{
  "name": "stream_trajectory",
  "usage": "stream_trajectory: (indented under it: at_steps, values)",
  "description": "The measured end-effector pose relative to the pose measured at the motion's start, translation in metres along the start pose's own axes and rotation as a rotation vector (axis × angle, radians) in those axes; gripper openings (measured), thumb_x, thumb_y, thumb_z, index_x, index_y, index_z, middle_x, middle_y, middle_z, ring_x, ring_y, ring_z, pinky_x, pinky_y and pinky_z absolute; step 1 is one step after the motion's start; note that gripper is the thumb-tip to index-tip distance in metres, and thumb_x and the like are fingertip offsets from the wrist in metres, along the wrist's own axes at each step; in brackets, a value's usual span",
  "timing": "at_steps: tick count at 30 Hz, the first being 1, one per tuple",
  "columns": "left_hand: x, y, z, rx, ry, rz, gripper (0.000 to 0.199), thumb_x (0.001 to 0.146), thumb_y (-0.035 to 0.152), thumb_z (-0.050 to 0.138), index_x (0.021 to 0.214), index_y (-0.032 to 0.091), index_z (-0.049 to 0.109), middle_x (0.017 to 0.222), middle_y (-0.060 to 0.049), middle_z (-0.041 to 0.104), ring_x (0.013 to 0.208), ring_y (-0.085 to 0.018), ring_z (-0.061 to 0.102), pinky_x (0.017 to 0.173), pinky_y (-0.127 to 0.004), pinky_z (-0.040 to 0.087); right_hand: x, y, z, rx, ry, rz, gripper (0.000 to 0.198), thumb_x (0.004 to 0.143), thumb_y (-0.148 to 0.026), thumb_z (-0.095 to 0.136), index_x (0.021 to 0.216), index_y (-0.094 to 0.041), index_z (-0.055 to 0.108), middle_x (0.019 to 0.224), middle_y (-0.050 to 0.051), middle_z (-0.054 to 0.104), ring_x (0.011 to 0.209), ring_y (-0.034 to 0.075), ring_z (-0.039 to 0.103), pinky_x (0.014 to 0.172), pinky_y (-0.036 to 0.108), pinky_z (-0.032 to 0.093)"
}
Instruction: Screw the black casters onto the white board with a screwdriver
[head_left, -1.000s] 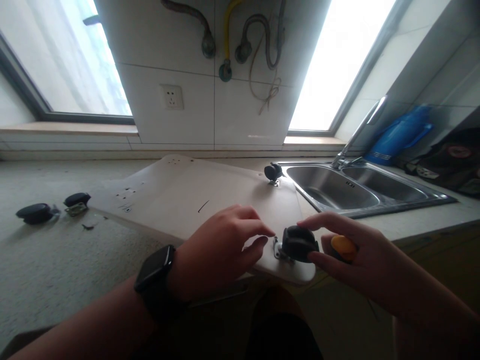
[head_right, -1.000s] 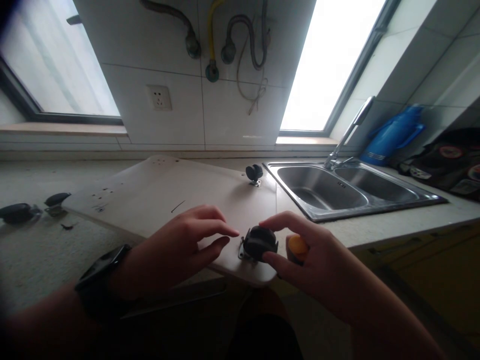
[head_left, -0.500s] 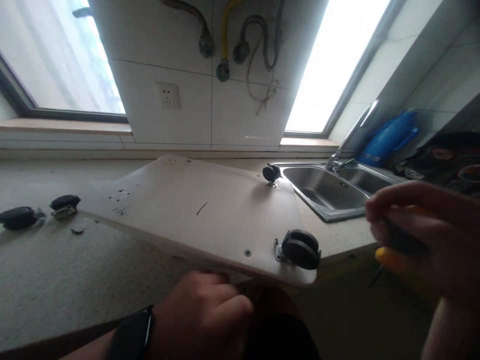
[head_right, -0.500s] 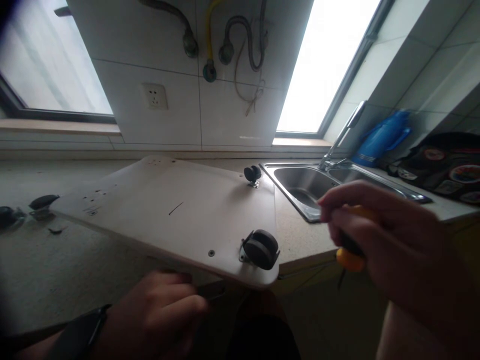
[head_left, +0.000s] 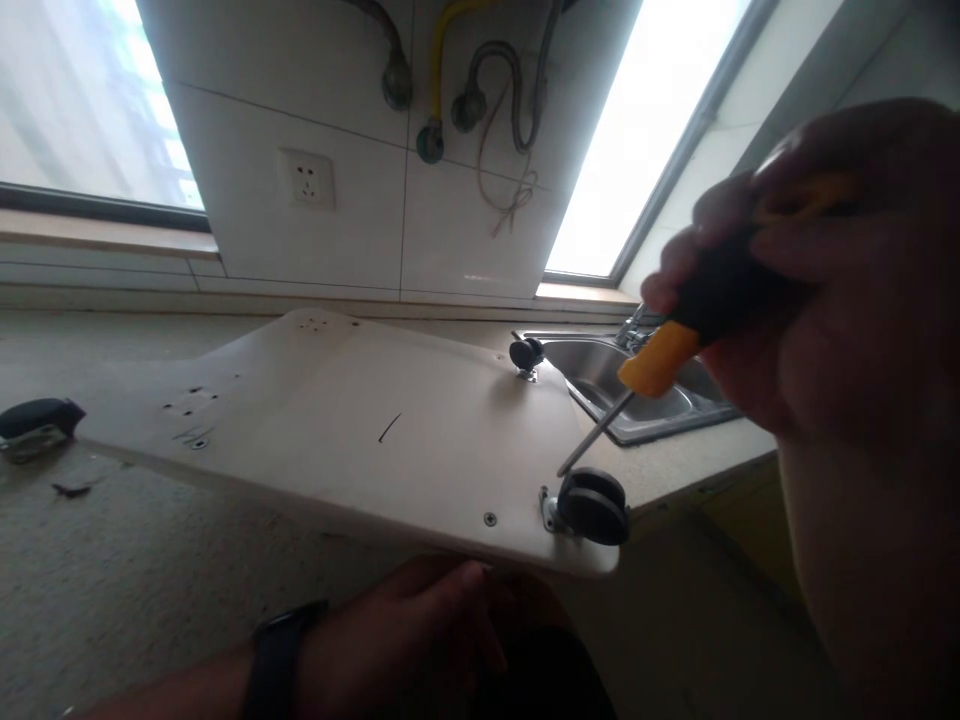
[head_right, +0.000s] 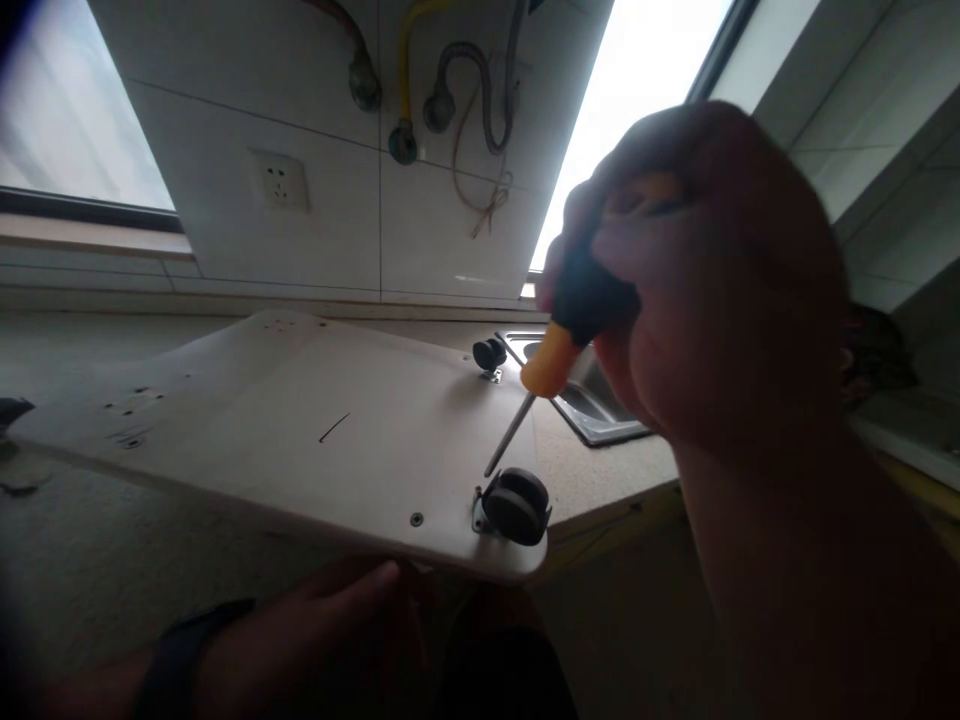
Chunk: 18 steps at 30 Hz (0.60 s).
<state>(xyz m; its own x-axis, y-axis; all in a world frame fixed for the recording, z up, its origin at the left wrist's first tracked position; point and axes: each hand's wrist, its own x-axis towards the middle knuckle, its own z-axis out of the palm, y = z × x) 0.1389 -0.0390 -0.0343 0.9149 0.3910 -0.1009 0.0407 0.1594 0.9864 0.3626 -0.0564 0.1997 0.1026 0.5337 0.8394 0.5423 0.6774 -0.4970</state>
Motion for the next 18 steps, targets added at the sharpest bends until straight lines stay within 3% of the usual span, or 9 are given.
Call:
stream_trajectory:
  at_steps: [2,4,6,8,10,13,18]
  values:
    - [-0.007,-0.002,-0.003,0.292,0.056,0.252,0.053,0.109,0.053,0.026,0.109,0.018,0.066,0.087,-0.007,0.076,0.071,-0.017,0.070,0.062,-0.026,0.055,-0.003,-0.004,0.021,0.054,-0.004,0.013,0.026,0.068,-0.003,0.054,0.078,-0.026,0.058,0.069,-0.003,0.057,0.059,0.019,0.059,0.053,0.037,0.048]
    - [-0.015,0.004,-0.007,0.786,0.103,0.581,0.036,0.108,0.041,0.041,0.091,0.021,0.066,0.073,-0.002,0.071,0.061,-0.014,0.062,0.055,-0.024,0.050,-0.005,-0.004,0.027,0.077,-0.010,0.048,0.030,0.067,0.000,0.050,0.079,-0.025,0.059,0.068,-0.003,0.058,0.059,0.019,0.061,0.051,0.036,0.048]
    - [-0.020,0.016,-0.014,1.264,0.171,0.928,0.021,0.101,0.030,0.058,0.083,0.021,0.066,0.069,0.000,0.066,0.060,-0.014,0.057,0.059,-0.028,0.050,-0.005,-0.003,0.028,0.078,-0.026,0.086,0.030,0.067,0.001,0.050,0.079,-0.025,0.059,0.067,-0.004,0.058,0.059,0.018,0.061,0.051,0.035,0.047]
    - [-0.022,0.027,-0.024,1.535,0.245,1.178,0.008,0.097,0.023,0.066,0.092,0.021,0.071,0.082,0.000,0.071,0.073,-0.015,0.060,0.073,-0.032,0.054,-0.005,-0.002,0.027,0.074,-0.058,0.105,0.028,0.070,0.001,0.051,0.078,-0.025,0.059,0.066,-0.004,0.058,0.059,0.018,0.061,0.051,0.034,0.048]
    - [-0.022,0.034,-0.034,1.646,0.320,1.272,0.010,0.097,0.022,0.068,0.104,0.023,0.074,0.100,0.001,0.073,0.091,-0.015,0.063,0.088,-0.032,0.053,-0.006,-0.001,0.029,0.086,-0.091,0.092,0.027,0.073,0.000,0.051,0.077,-0.025,0.059,0.066,-0.004,0.058,0.058,0.018,0.059,0.052,0.034,0.047]
    - [-0.020,0.032,-0.047,1.710,0.445,1.259,0.016,0.099,0.024,0.066,0.112,0.027,0.075,0.111,0.003,0.074,0.107,-0.015,0.062,0.104,-0.031,0.049,-0.007,0.002,0.031,0.125,-0.118,0.085,0.028,0.076,0.001,0.049,0.078,-0.025,0.058,0.066,-0.005,0.058,0.058,0.017,0.059,0.052,0.033,0.045]
    - [-0.018,0.023,-0.055,1.778,0.466,1.216,0.034,0.099,0.023,0.064,0.132,0.032,0.068,0.131,0.004,0.073,0.123,-0.015,0.060,0.118,-0.034,0.041,-0.008,0.007,0.032,0.178,-0.170,0.175,0.028,0.074,0.002,0.051,0.080,-0.025,0.059,0.069,-0.005,0.060,0.059,0.016,0.061,0.056,0.032,0.047]
